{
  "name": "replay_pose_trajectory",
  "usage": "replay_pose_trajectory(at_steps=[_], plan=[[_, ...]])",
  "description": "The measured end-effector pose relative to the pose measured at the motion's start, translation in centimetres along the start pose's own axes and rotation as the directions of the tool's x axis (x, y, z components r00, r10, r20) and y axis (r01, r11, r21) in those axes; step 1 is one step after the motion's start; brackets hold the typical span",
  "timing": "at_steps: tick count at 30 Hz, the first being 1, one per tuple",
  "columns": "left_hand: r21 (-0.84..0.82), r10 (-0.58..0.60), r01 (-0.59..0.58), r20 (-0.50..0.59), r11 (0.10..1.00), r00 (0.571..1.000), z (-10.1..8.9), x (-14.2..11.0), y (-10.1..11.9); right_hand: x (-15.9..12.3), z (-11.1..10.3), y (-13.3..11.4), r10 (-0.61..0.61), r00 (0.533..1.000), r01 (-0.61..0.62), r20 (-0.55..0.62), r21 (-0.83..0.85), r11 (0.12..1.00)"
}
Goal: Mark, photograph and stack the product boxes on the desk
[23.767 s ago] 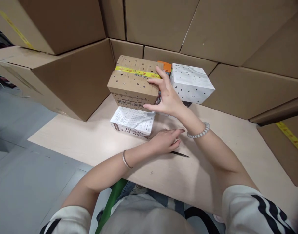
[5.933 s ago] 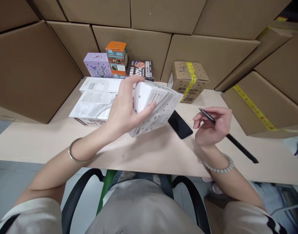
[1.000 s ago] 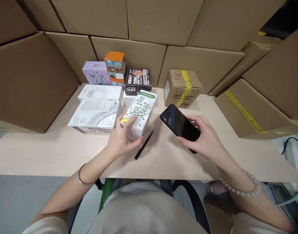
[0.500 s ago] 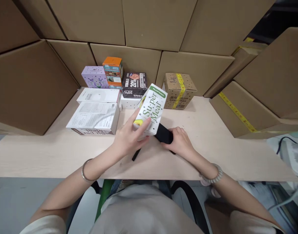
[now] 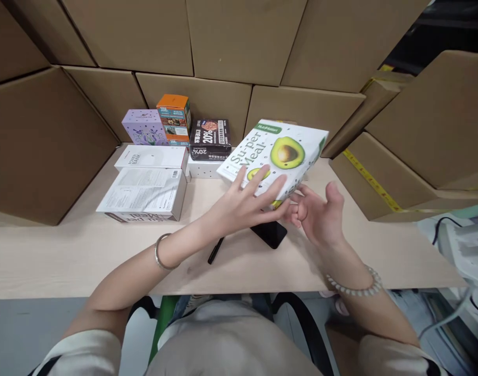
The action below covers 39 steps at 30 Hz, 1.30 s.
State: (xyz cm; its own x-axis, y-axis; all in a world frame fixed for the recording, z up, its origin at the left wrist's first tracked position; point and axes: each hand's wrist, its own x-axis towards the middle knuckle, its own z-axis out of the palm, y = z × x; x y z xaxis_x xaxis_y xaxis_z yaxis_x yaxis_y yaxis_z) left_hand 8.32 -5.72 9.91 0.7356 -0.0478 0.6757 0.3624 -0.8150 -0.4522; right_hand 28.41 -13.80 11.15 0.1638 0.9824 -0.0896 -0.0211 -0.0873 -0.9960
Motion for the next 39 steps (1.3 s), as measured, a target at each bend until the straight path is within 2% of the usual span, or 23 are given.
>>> replay_pose_trajectory(at_steps=[3,5,9,11,13,15,18,19,20,22,24,27,30,35,39], plan=[[-0.123,0.085,-0.081,0.029,0.989,0.996,1.5,1.5,-1.7,1.7,-0.6,-1.6,0.024,0.995,-0.025,-0.1,-0.002,1.0],[-0.16,0.104,-0.088,0.095,0.983,0.99,2.3,2.1,-2.8,3.1,-0.9,-2.0,0.023,0.99,-0.018,-0.14,0.039,0.999],[-0.132,0.119,-0.088,0.248,0.987,0.961,3.2,3.3,-4.5,5.1,-0.8,-2.3,0.108,0.99,-0.091,-0.091,0.171,0.981],[-0.12,0.157,-0.13,0.265,0.984,0.951,3.5,3.7,-5.1,5.6,-0.5,-2.7,0.118,0.988,-0.091,-0.104,0.237,0.967],[-0.091,0.18,-0.164,0.215,0.982,0.96,3.8,3.8,-5.3,6.0,-0.3,-3.3,0.105,0.981,-0.049,-0.166,0.31,0.95],[-0.032,0.146,-0.143,0.117,0.989,0.982,4.0,3.3,-5.2,6.6,-0.3,-3.9,0.104,0.969,-0.009,-0.225,0.388,0.921],[0.036,0.064,-0.063,-0.03,0.997,0.997,3.8,1.4,-4.4,8.7,-1.3,-4.5,0.127,0.958,0.007,-0.256,0.465,0.885],[0.036,0.079,-0.077,-0.055,0.996,0.995,3.6,0.5,-4.0,9.7,-1.8,-4.6,0.124,0.956,0.015,-0.266,0.468,0.884],[0.034,0.117,-0.115,-0.06,0.993,0.991,3.4,-0.4,-3.6,10.7,-2.3,-4.5,0.113,0.955,0.027,-0.275,0.459,0.888],[0.01,0.204,-0.204,0.001,0.979,0.979,2.6,-2.1,-2.9,12.7,-3.1,-4.2,0.104,0.95,0.029,-0.293,0.415,0.91],[-0.04,0.241,-0.24,0.014,0.97,0.971,1.7,-3.7,-2.4,14.1,-3.6,-3.7,0.091,0.952,0.022,-0.293,0.362,0.932],[-0.113,0.28,-0.281,-0.022,0.953,0.96,0.3,-5.5,-1.9,14.9,-3.9,-3.0,0.158,0.963,-0.098,-0.216,0.266,0.959],[-0.188,0.285,-0.285,-0.029,0.94,0.958,-0.6,-6.7,-1.6,15.0,-4.3,-3.0,0.248,0.952,-0.225,-0.181,0.137,0.965],[-0.237,0.276,-0.263,0.023,0.935,0.961,-0.5,-7.9,-1.2,15.8,-5.6,-4.1,0.24,0.945,-0.245,-0.223,0.006,0.969],[-0.251,0.288,-0.26,0.078,0.932,0.955,0.3,-8.4,-0.9,16.7,-5.6,-5.3,0.284,0.926,-0.304,-0.248,-0.044,0.952]])
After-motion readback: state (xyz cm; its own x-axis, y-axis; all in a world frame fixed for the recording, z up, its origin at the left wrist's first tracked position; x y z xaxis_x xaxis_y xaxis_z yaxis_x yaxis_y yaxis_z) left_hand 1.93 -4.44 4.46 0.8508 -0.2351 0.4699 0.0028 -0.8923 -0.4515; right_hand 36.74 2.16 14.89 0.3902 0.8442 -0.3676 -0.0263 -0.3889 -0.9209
